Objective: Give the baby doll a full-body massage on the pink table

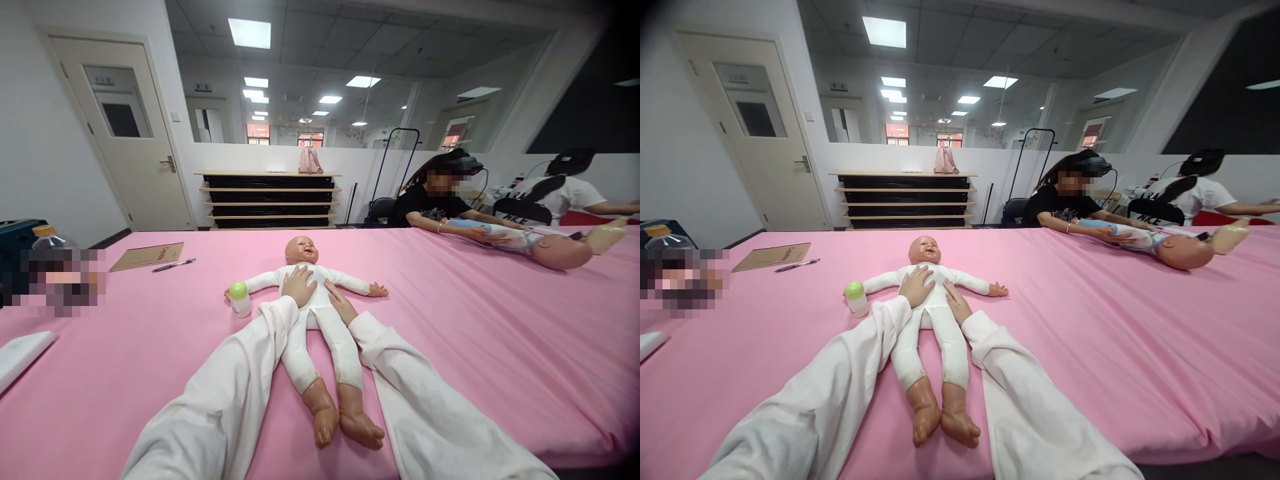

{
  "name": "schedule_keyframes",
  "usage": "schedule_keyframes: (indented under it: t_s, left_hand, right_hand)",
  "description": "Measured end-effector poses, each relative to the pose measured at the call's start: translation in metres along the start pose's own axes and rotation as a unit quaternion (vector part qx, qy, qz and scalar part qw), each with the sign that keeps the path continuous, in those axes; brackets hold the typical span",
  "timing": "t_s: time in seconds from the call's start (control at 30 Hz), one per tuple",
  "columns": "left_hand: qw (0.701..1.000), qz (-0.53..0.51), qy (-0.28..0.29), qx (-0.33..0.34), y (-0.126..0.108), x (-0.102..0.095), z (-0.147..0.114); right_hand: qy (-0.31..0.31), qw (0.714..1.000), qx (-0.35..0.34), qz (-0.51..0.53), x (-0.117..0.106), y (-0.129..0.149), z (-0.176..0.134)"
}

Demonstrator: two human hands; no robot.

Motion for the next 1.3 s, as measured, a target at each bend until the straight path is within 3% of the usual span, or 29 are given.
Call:
schedule_keyframes:
  t_s: [0.2, 0.7, 0.93, 1.1, 1.2, 1.3]
  left_hand:
    - [0.995, -0.006, -0.039, -0.092, 0.003, 0.000, -0.014]
    - [0.998, 0.029, -0.049, -0.016, 0.012, 0.006, -0.022]
    - [0.989, 0.022, -0.145, 0.019, 0.011, 0.005, -0.034]
    - [0.962, 0.084, -0.221, 0.139, 0.010, 0.008, -0.039]
    - [0.949, 0.102, -0.200, 0.222, 0.005, 0.008, -0.040]
    - [0.953, 0.097, -0.153, 0.245, 0.002, 0.007, -0.040]
  right_hand:
    - [0.032, 0.999, -0.011, 0.013, 0.002, 0.002, 0.000]
    - [0.170, 0.981, -0.098, -0.002, 0.001, 0.036, 0.037]
    - [0.186, 0.966, -0.175, -0.044, 0.003, 0.050, 0.061]
    - [0.209, 0.953, -0.212, -0.049, 0.013, 0.047, 0.089]
    - [0.169, 0.965, -0.199, -0.033, 0.021, 0.036, 0.104]
    - [0.096, 0.982, -0.161, 0.014, 0.026, 0.024, 0.110]
Point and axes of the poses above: each hand's wrist, its own z-axis towards the middle knuckle, its own x-axis out of the palm, y = z × x, the point moved 2 cm from there along z, towards the middle knuckle, and after that the axes turned 13 degrees about -z, right-handed, at the moved point
